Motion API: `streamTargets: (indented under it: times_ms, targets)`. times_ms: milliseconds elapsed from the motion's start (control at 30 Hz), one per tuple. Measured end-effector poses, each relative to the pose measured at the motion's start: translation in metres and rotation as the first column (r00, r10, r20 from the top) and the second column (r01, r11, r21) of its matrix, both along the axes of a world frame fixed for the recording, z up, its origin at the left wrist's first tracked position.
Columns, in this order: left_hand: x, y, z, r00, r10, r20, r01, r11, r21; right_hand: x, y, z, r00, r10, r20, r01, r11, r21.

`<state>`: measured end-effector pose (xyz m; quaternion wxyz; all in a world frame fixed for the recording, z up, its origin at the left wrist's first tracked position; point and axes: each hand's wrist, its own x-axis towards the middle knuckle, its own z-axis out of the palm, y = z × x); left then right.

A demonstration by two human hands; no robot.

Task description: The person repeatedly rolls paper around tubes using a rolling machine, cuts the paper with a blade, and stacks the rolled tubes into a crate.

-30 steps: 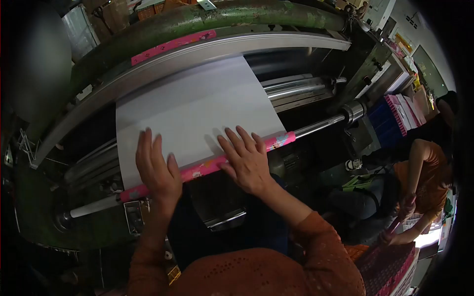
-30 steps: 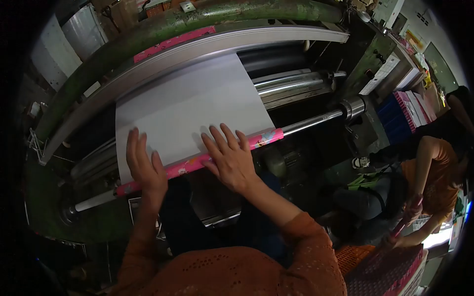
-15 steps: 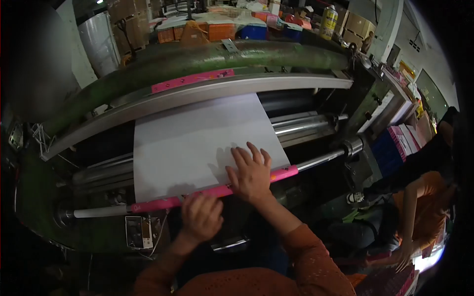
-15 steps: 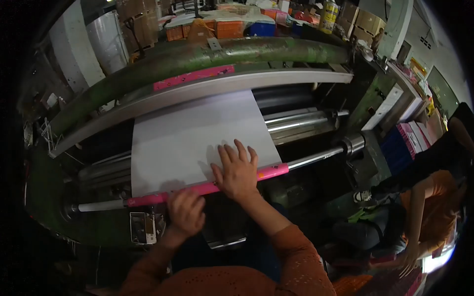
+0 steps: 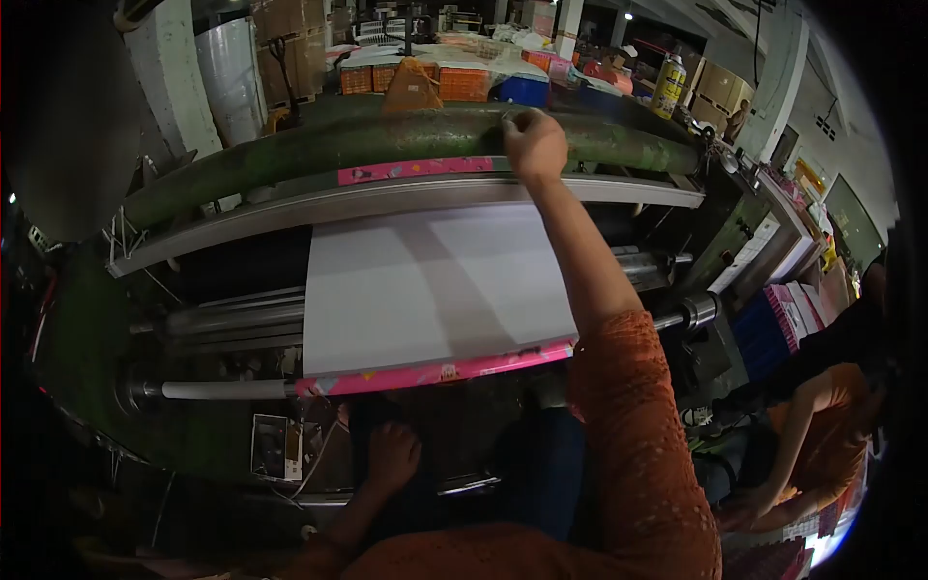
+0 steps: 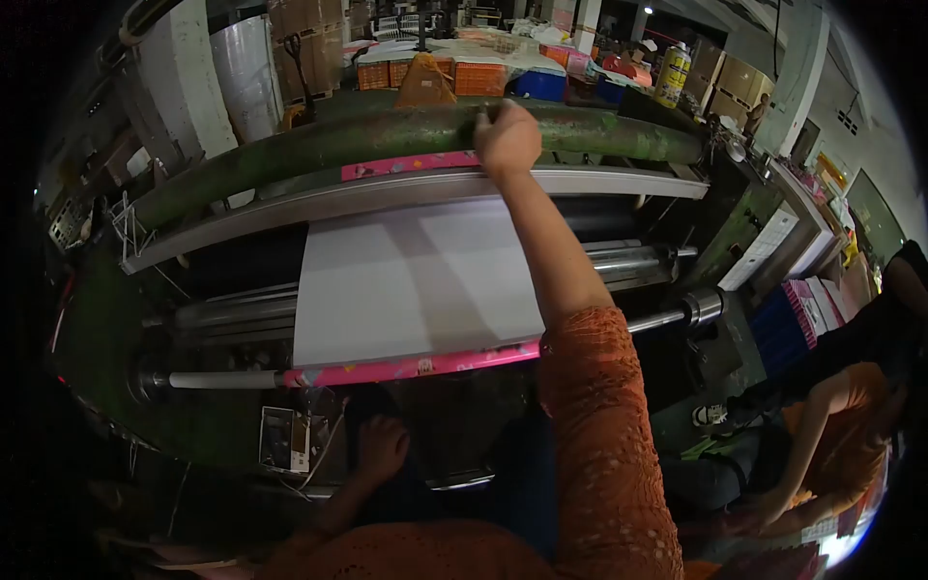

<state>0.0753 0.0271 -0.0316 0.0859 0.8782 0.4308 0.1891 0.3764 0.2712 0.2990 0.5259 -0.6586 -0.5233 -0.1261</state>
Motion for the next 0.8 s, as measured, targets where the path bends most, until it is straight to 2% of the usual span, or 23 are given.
streamTargets:
  times_ms: [33, 67, 100, 133, 167, 200, 233, 267, 300, 333, 400, 433, 500, 533, 567, 600, 633, 667, 700, 733, 800]
  targets:
    - [0.001, 0.005, 0.001, 0.993, 0.044, 0.109, -0.017, 0.972, -0.233, -0.012, -0.014, -0.009, 0.989, 0.145, 0.03, -0.146, 0.988, 0.055]
    - [0.004, 0.008, 0.002, 0.974, 0.112, 0.199, -0.009, 0.889, -0.457, -0.026, -0.038, -0.024, 0.957, 0.284, 0.068, -0.289, 0.952, 0.102]
    - [0.009, 0.009, 0.012, 0.976, 0.093, 0.197, 0.01, 0.883, -0.469, -0.042, -0.065, -0.044, 0.877, 0.476, 0.06, -0.48, 0.874, 0.08]
    - [0.014, 0.006, 0.031, 0.818, 0.225, 0.53, 0.172, 0.782, -0.599, -0.057, -0.1, -0.066, 0.77, 0.636, -0.047, -0.638, 0.769, -0.046]
    - [0.018, 0.003, 0.051, 0.543, 0.407, 0.735, 0.367, 0.673, -0.643, -0.069, -0.13, -0.095, 0.683, 0.729, -0.046, -0.727, 0.672, -0.139]
    - [0.024, 0.001, 0.074, 0.553, 0.406, 0.727, 0.377, 0.657, -0.653, -0.079, -0.167, -0.113, 0.665, 0.738, -0.116, -0.736, 0.619, -0.274]
    - [0.032, -0.002, 0.098, 0.415, 0.433, 0.8, 0.375, 0.72, -0.584, -0.084, -0.196, -0.132, 0.646, 0.746, -0.163, -0.746, 0.571, -0.343]
    - [0.038, -0.003, 0.11, 0.265, 0.442, 0.857, 0.355, 0.782, -0.513, -0.086, -0.218, -0.152, 0.609, 0.736, -0.296, -0.787, 0.512, -0.345]
    - [0.039, -0.003, 0.107, 0.221, 0.411, 0.885, 0.386, 0.796, -0.466, -0.086, -0.234, -0.174, 0.56, 0.712, -0.423, -0.827, 0.453, -0.334]
    - [0.038, -0.003, 0.1, 0.231, 0.415, 0.88, 0.393, 0.788, -0.474, -0.083, -0.246, -0.196, 0.566, 0.703, -0.431, -0.823, 0.46, -0.333]
    - [0.038, -0.001, 0.077, 0.477, 0.418, 0.773, 0.401, 0.68, -0.614, -0.073, -0.267, -0.232, 0.291, 0.505, -0.813, -0.931, 0.345, -0.12]
    - [0.04, -0.001, 0.064, 0.484, 0.418, 0.769, 0.401, 0.675, -0.619, -0.065, -0.275, -0.24, 0.289, 0.5, -0.816, -0.93, 0.349, -0.115]
    - [0.044, -0.002, 0.042, 0.656, 0.337, 0.675, 0.467, 0.522, -0.714, -0.046, -0.292, -0.252, 0.404, 0.39, -0.827, -0.905, 0.305, -0.298]
    - [0.046, -0.002, 0.038, 0.659, 0.337, 0.672, 0.465, 0.52, -0.717, -0.038, -0.299, -0.257, 0.402, 0.388, -0.829, -0.905, 0.306, -0.295]
    - [0.048, -0.002, 0.035, 0.789, 0.19, 0.585, 0.281, 0.735, -0.617, -0.03, -0.306, -0.262, 0.671, 0.428, -0.605, -0.74, 0.433, -0.514]
    - [0.049, -0.002, 0.032, 0.898, 0.084, 0.433, 0.119, 0.899, -0.422, -0.023, -0.312, -0.269, 0.856, 0.417, -0.306, -0.507, 0.563, -0.653]
    - [0.047, -0.001, 0.026, 0.898, 0.09, 0.43, 0.114, 0.898, -0.425, -0.012, -0.319, -0.288, 0.853, 0.42, -0.309, -0.512, 0.559, -0.652]
    - [0.042, 0.001, 0.018, 0.969, 0.073, 0.236, -0.02, 0.975, -0.219, -0.001, -0.327, -0.313, 0.895, 0.368, -0.252, -0.439, 0.623, -0.648]
    - [0.037, 0.002, 0.011, 0.994, 0.104, 0.032, -0.105, 0.994, 0.021, 0.003, -0.333, -0.327, 0.93, 0.31, -0.196, -0.361, 0.681, -0.637]
    - [0.033, 0.003, 0.003, 0.994, 0.11, 0.029, -0.11, 0.994, 0.019, 0.002, -0.337, -0.331, 0.928, 0.314, -0.2, -0.367, 0.677, -0.638]
    - [0.03, 0.003, -0.007, 0.975, 0.024, -0.221, -0.024, 1.0, 0.004, 0.003, -0.341, -0.334, 0.931, 0.361, -0.06, -0.314, 0.703, -0.638]
